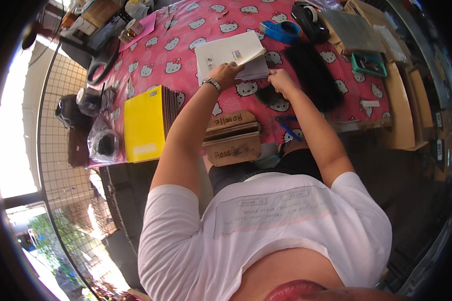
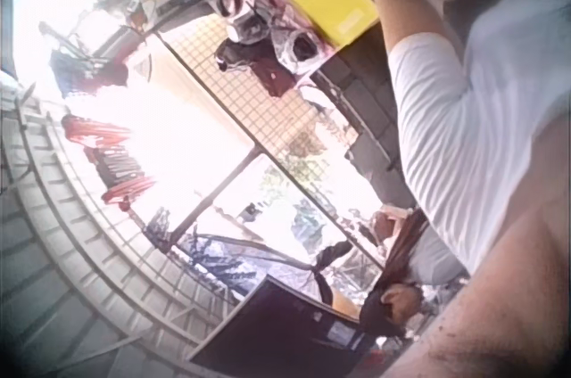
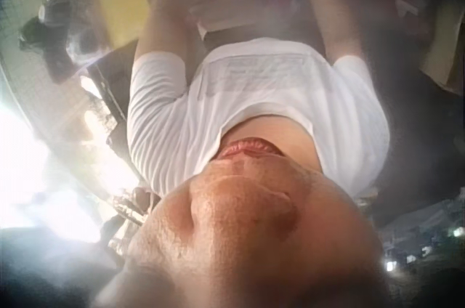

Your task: The person binds notebooks by inserting a spiral coil into the punched holes of several notebook covers and paper stacks, then uses a tool to crimp the ends of the coils. The person also places several finished notebooks into a cardboard box.

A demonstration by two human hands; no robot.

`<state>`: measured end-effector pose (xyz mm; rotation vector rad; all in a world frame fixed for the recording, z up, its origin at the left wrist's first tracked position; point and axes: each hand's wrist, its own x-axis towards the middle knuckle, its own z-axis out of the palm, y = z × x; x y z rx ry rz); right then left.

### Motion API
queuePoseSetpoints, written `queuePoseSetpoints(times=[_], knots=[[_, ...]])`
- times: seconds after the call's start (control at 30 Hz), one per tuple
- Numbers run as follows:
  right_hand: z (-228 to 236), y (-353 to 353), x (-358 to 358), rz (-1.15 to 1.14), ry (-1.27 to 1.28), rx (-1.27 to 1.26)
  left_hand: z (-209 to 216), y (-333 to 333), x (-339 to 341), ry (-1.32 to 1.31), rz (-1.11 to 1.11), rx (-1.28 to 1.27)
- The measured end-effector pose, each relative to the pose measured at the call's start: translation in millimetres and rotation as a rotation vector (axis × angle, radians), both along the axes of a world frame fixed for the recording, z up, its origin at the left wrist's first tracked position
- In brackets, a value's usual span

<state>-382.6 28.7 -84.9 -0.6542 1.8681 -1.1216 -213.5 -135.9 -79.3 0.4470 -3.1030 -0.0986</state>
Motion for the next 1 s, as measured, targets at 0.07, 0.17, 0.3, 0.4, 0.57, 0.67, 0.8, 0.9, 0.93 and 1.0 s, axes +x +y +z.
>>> queuePoseSetpoints(times=[0.07, 0.17, 0.3, 0.4, 0.57, 0.67, 0.8, 0.9, 0.93, 1.0], knots=[[-3, 6, -10, 0.023, 0.023, 0.016, 12, 2, -14, -0.077, 0.02, 0.035], [8, 4, -2, 0.028, 0.056, -0.046, 9, -11, -9, -0.109, 0.007, 0.063], [10, 7, -15, 0.035, -0.219, -0.091, 10, -16, -11, -0.082, -0.012, 0.123], [7, 10, -21, 0.018, -0.315, -0.12, 10, -18, -12, -0.086, -0.007, 0.128], [9, 5, -17, 0.016, -0.363, -0.126, 3, -26, -1, -0.063, -0.069, 0.018], [5, 15, -25, -0.118, -0.305, -0.164, 12, -5, -6, -0.012, -0.089, -0.085], [38, 22, -29, -0.107, -0.073, -0.334, 56, -2, -5, -0.003, 0.185, 0.051], [67, 19, -40, -0.018, 0.543, -0.456, 95, -18, -2, 0.046, 0.162, -0.136], [66, 28, -52, -0.021, 0.813, -0.497, 131, 0, -7, 0.095, 0.124, -0.118], [90, 38, -18, 0.06, 0.615, -0.557, 171, 22, 23, 0.297, 0.065, -0.177]])
